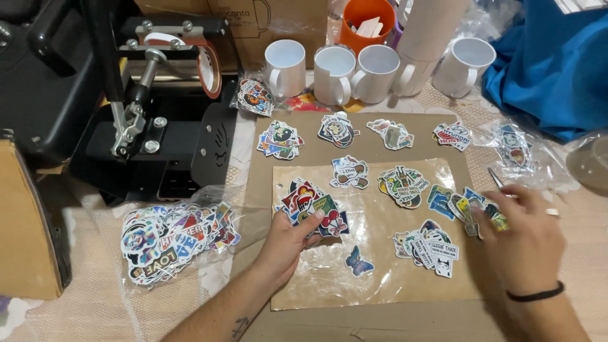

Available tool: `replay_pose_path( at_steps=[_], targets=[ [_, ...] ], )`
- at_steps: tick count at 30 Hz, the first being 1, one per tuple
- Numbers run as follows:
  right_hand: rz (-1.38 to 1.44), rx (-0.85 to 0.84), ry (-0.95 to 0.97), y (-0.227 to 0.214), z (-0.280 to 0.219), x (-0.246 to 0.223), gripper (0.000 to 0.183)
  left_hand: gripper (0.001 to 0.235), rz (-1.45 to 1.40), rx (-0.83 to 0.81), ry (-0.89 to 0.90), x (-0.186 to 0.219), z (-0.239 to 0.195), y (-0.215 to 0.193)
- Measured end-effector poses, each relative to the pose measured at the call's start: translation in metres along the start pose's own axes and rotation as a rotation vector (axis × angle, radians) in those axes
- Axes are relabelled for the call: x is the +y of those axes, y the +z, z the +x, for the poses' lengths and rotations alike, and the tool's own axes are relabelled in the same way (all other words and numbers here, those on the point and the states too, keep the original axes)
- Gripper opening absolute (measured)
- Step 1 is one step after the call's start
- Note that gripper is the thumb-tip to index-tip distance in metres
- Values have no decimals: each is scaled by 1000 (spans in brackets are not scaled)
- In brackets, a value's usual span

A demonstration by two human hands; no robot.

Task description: Sorting through a large pile of various stickers and arranging them on a cardboard sheet.

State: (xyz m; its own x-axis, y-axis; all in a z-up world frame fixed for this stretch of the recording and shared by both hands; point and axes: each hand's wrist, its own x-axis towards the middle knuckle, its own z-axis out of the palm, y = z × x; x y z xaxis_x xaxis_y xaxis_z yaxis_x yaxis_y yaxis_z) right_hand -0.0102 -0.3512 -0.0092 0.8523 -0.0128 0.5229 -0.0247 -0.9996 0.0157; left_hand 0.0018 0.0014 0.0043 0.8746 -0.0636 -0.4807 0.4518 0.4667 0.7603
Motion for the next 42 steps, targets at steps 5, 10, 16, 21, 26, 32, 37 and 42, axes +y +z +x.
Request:
replay_pose_path(
  at_steps=[5, 10, 16, 21, 26, 32, 37, 42],
  targets=[
    [630, 14, -717, -48, 17, -139, 23, 34, -11, 25, 34, -6, 3, -2],
    [556, 50, -836, -29, 25, -172, 30, 33, -19, 30, 66, -2, 2, -5],
    [588, 48, -754, -12, 23, -165, 21, 29, -64, 0, 77, -8, 9, -11],
    [767, 33, -688, -11, 28, -159, 23, 31, -37, 18, 67, -10, 13, -12],
    [631, 202, -940, -20, 29, -155, 22, 26, -91, 24, 39, -6, 9, -9],
    [607, 339, -985, -23, 28, -145, 19, 29, -95, 33, 39, -6, 11, -11],
    [705, 343, -928, -48, 30, -127, 17, 37, -69, 93, -33, -4, 8, -9],
    [497, 360, -1104, -72, 20, -95, 18, 36, -66, 68, -41, -4, 9, -9]
  ],
)
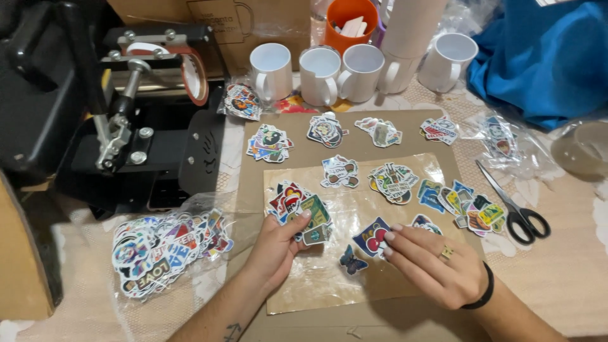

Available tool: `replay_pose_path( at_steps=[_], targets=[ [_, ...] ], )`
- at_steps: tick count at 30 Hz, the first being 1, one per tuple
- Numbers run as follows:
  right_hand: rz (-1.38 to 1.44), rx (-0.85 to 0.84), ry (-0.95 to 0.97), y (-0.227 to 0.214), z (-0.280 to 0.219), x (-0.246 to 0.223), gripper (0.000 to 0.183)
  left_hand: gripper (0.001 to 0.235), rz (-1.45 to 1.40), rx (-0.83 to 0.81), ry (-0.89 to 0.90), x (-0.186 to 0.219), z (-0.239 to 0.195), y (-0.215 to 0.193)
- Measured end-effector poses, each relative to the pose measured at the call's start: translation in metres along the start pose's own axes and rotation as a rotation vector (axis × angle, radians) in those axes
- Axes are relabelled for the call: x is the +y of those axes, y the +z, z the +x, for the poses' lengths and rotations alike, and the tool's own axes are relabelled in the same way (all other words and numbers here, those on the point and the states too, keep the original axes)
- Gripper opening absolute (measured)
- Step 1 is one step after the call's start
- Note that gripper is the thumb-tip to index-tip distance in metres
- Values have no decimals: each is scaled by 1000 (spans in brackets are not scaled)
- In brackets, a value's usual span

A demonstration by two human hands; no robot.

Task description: Sorting through a large pile of various stickers and arranging them on a cardboard sheet.

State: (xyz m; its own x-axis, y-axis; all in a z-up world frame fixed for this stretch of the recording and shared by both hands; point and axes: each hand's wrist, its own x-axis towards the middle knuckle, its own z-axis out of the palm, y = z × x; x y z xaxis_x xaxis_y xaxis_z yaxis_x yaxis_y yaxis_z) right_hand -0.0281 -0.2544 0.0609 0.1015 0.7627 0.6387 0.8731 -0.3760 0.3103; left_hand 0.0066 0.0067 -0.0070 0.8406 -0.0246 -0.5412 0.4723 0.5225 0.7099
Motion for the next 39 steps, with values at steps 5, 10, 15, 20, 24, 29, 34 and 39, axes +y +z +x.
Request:
replay_pose_path(
  at_steps=[5, 10, 15, 20, 24, 29, 34, 39],
  targets=[
    [-148, -40, 230, -29, -64, 5, 13, 37, -8, -48, 22, 1, 1, -2],
    [-444, -157, 542, -39, -173, 10, 7, 39, 40, 29, 11, 4, -3, 3],
    [-159, -406, 918, -41, -147, 15, 15, 36, 45, 8, 39, 2, -2, 4],
    [-293, -597, 993, -37, -122, 18, 24, 37, -2, 65, -4, 0, -2, 8],
    [90, -190, 537, -6, -31, -3, 20, 31, -6, -34, 12, -5, 1, 1],
    [164, -196, 125, 49, 28, -19, 27, 36, 5, 16, -7, 1, -6, 4],
    [101, -273, 81, 73, 18, -17, 30, 36, 3, 32, -31, 4, -8, 5],
    [119, -67, 244, 33, 1, -4, 28, 29, 22, -48, -108, 5, -9, 0]
  ],
)
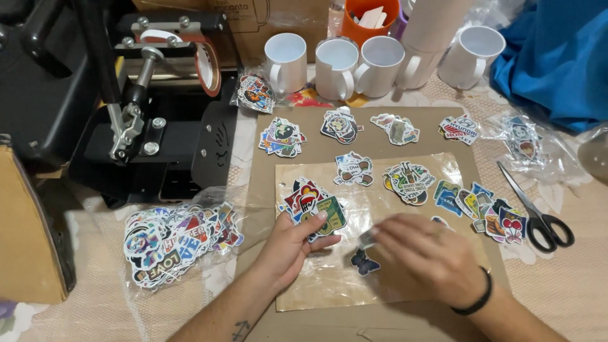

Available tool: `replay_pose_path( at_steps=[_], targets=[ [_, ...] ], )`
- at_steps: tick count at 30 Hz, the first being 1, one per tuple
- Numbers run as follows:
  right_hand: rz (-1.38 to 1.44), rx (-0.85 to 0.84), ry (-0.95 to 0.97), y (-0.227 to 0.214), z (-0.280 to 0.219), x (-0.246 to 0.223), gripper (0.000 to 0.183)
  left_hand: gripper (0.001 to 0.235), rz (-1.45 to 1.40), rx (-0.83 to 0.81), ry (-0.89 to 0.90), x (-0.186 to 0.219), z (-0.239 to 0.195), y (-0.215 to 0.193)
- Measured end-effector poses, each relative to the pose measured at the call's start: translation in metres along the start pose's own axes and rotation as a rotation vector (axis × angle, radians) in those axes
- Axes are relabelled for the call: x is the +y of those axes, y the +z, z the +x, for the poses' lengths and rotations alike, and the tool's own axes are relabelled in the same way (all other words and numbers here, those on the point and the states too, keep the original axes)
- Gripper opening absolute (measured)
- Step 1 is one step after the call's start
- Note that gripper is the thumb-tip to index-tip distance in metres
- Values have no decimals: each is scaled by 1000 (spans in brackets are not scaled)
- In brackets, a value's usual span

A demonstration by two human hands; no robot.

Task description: Sorting through a large pile of various stickers and arranging them on a cardboard sheet.

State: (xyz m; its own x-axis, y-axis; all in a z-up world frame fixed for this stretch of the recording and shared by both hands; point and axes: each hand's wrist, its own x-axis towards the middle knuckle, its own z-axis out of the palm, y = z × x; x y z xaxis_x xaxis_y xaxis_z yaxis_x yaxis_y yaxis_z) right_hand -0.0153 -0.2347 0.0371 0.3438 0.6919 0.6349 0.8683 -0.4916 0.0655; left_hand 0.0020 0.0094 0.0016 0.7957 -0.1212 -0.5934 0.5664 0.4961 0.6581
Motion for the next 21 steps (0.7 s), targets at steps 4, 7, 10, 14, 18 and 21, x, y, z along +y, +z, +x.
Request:
replay_pose_path(
  at_steps=[4, 7, 10, 14, 18, 21],
  targets=[
    [-518, -8, 462, -32, -88, 33, 20, 37, 15, 22, -21, 4, -7, 7],
    [-1039, -293, 711, -40, -145, 44, 20, 39, 70, 7, -39, 4, -7, 9],
    [-720, -442, 950, -41, -135, 34, 26, 38, 40, -38, -26, 4, -11, 13],
    [-492, -127, 751, -30, -84, 28, 35, 38, -28, 27, -106, 7, -16, 19],
    [362, -73, 800, 5, -7, -8, 39, 39, -19, -31, -5, -1, -8, 13],
    [570, -125, 866, 36, 29, -9, 44, 40, 6, -119, 78, -4, -5, 11]
  ],
)
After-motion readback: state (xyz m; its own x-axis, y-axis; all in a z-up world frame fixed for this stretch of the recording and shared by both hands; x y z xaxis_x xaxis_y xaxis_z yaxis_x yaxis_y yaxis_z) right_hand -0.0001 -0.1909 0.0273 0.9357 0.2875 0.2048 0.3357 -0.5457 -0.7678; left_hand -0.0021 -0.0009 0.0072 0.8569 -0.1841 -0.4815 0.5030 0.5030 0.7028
